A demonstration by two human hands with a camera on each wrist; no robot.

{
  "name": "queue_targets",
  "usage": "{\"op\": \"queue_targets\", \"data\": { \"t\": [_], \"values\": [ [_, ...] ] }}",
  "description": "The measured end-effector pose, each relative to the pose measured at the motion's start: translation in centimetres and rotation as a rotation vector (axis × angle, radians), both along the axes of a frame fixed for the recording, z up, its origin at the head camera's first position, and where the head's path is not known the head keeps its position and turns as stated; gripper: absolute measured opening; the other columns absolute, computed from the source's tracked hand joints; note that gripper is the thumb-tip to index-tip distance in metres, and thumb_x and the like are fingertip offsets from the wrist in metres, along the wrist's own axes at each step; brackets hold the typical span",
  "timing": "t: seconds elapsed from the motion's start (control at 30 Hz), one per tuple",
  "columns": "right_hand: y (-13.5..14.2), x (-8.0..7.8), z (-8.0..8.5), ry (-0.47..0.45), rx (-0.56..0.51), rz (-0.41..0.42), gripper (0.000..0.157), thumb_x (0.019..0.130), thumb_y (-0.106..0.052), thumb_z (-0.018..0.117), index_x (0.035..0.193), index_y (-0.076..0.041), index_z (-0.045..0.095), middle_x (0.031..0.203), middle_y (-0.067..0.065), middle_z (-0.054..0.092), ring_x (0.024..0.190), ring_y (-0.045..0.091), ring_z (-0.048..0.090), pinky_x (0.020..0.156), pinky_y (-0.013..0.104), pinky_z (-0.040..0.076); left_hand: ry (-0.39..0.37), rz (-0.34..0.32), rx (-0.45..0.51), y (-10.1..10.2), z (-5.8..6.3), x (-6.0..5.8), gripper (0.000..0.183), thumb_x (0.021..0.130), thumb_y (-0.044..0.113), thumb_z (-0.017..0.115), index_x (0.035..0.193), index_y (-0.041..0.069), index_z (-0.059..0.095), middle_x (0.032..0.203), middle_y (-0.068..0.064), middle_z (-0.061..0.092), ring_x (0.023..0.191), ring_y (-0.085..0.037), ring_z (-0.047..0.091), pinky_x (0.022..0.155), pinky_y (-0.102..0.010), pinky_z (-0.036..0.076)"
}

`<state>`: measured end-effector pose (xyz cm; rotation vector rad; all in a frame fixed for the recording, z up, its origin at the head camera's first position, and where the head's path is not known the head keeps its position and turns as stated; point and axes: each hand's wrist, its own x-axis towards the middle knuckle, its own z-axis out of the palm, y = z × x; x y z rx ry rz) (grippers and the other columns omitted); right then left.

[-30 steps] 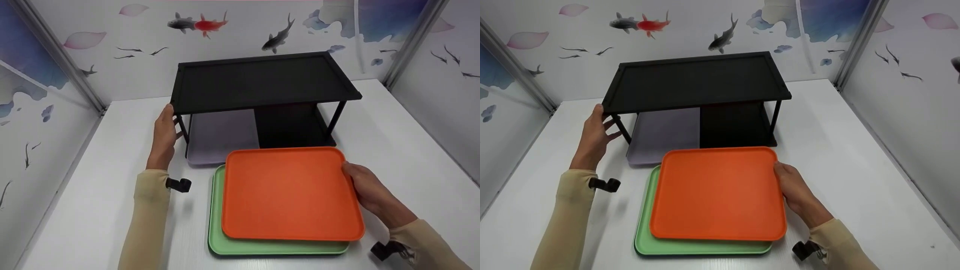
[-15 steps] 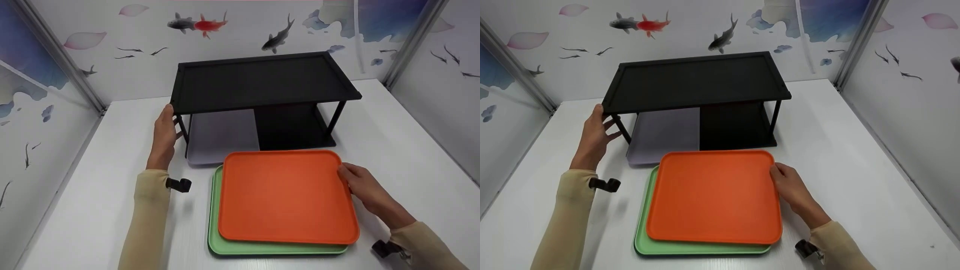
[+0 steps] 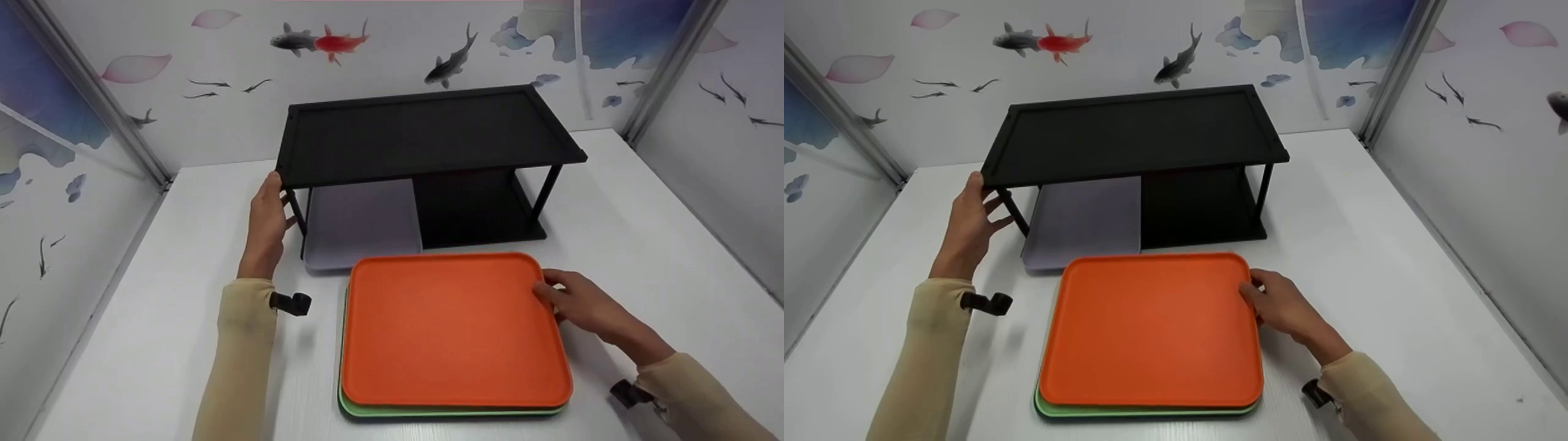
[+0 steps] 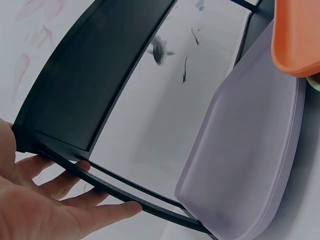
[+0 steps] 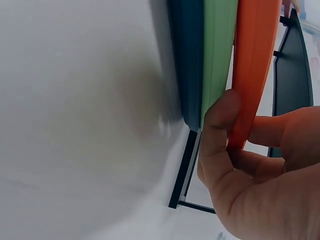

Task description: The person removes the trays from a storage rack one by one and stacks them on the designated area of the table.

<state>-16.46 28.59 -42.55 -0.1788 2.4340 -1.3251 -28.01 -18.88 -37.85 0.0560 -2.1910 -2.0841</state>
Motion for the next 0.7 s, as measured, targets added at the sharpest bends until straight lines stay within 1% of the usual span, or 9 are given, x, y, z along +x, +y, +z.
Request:
{"op": "queue_targets", "data": {
  "t": [0.13, 0.23, 0.33, 0.43, 0.53, 0.57, 0.63, 0.7],
  "values": [
    [-0.2, -0.2, 0.1, 0.002, 0.062, 0.023, 0.038, 0.11, -0.029, 0.051, 0.132, 0.001, 0.055, 0.096, 0.009, 0.065, 0.082, 0.022, 0.064, 0.07, 0.032, 0.058, 0.004, 0.001, 0.016, -0.1, -0.1, 0.1, 0.066, 0.108, 0.058, 0.031, 0.162, 0.02, 0.033, 0.165, -0.008, 0.031, 0.153, -0.036, 0.028, 0.118, -0.057, 0.035],
    [-0.5, -0.3, 0.3, -0.001, 0.104, 0.037, 0.042, 0.11, -0.029, 0.052, 0.138, 0.002, 0.052, 0.094, 0.01, 0.065, 0.078, 0.022, 0.064, 0.067, 0.032, 0.058, 0.008, 0.003, 0.023, -0.1, -0.2, 0.2, 0.065, 0.109, 0.057, 0.031, 0.162, 0.019, 0.032, 0.165, -0.008, 0.031, 0.153, -0.036, 0.028, 0.118, -0.058, 0.035],
    [-0.7, -0.3, 0.5, 0.001, 0.137, 0.047, 0.05, 0.109, -0.028, 0.053, 0.147, 0.004, 0.045, 0.101, 0.013, 0.064, 0.075, 0.021, 0.064, 0.065, 0.033, 0.059, 0.009, 0.007, 0.024, -0.1, -0.2, 0.3, 0.065, 0.109, 0.055, 0.03, 0.162, 0.019, 0.031, 0.165, -0.008, 0.031, 0.153, -0.037, 0.028, 0.118, -0.058, 0.035],
    [-0.9, -0.4, 0.4, 0.008, 0.169, 0.056, 0.055, 0.109, -0.026, 0.054, 0.152, 0.005, 0.039, 0.107, 0.015, 0.06, 0.069, 0.021, 0.064, 0.062, 0.035, 0.059, -0.001, 0.008, 0.028, 0.0, -0.1, 0.3, 0.065, 0.109, 0.055, 0.031, 0.163, 0.019, 0.028, 0.167, -0.007, 0.029, 0.154, -0.036, 0.027, 0.119, -0.057, 0.034],
    [-1.1, -0.5, 0.5, 0.012, 0.22, 0.065, 0.055, 0.108, -0.027, 0.056, 0.151, 0.003, 0.041, 0.107, 0.016, 0.058, 0.063, 0.021, 0.063, 0.059, 0.036, 0.057, -0.009, 0.007, 0.03, 0.0, -0.1, 0.2, 0.067, 0.109, 0.056, 0.031, 0.164, 0.019, 0.024, 0.168, -0.007, 0.026, 0.155, -0.035, 0.025, 0.12, -0.056, 0.034],
    [-1.1, -0.6, 0.5, 0.01, 0.241, 0.066, 0.056, 0.107, -0.029, 0.056, 0.15, 0.003, 0.041, 0.11, 0.017, 0.058, 0.062, 0.021, 0.063, 0.06, 0.036, 0.056, -0.01, 0.004, 0.028, 0.0, -0.1, 0.2, 0.067, 0.109, 0.056, 0.031, 0.164, 0.019, 0.024, 0.168, -0.007, 0.026, 0.155, -0.034, 0.025, 0.12, -0.056, 0.034],
    [-1.4, -0.7, 0.7, 0.02, 0.292, 0.068, 0.06, 0.107, -0.035, 0.057, 0.15, 0.003, 0.041, 0.113, 0.019, 0.059, 0.066, 0.02, 0.062, 0.061, 0.035, 0.054, -0.012, 0.003, 0.019, 0.0, 0.0, 0.1, 0.068, 0.109, 0.056, 0.031, 0.164, 0.019, 0.023, 0.168, -0.007, 0.026, 0.155, -0.034, 0.026, 0.12, -0.055, 0.034],
    [-1.7, -0.8, 0.9, 0.051, 0.345, 0.051, 0.067, 0.105, -0.042, 0.057, 0.152, 0.004, 0.039, 0.119, 0.021, 0.059, 0.074, 0.021, 0.062, 0.064, 0.034, 0.051, -0.011, 0.001, 0.013, 0.0, 0.2, -0.1, 0.067, 0.109, 0.056, 0.031, 0.164, 0.019, 0.023, 0.168, -0.007, 0.026, 0.154, -0.034, 0.026, 0.119, -0.055, 0.035]
  ]
}}
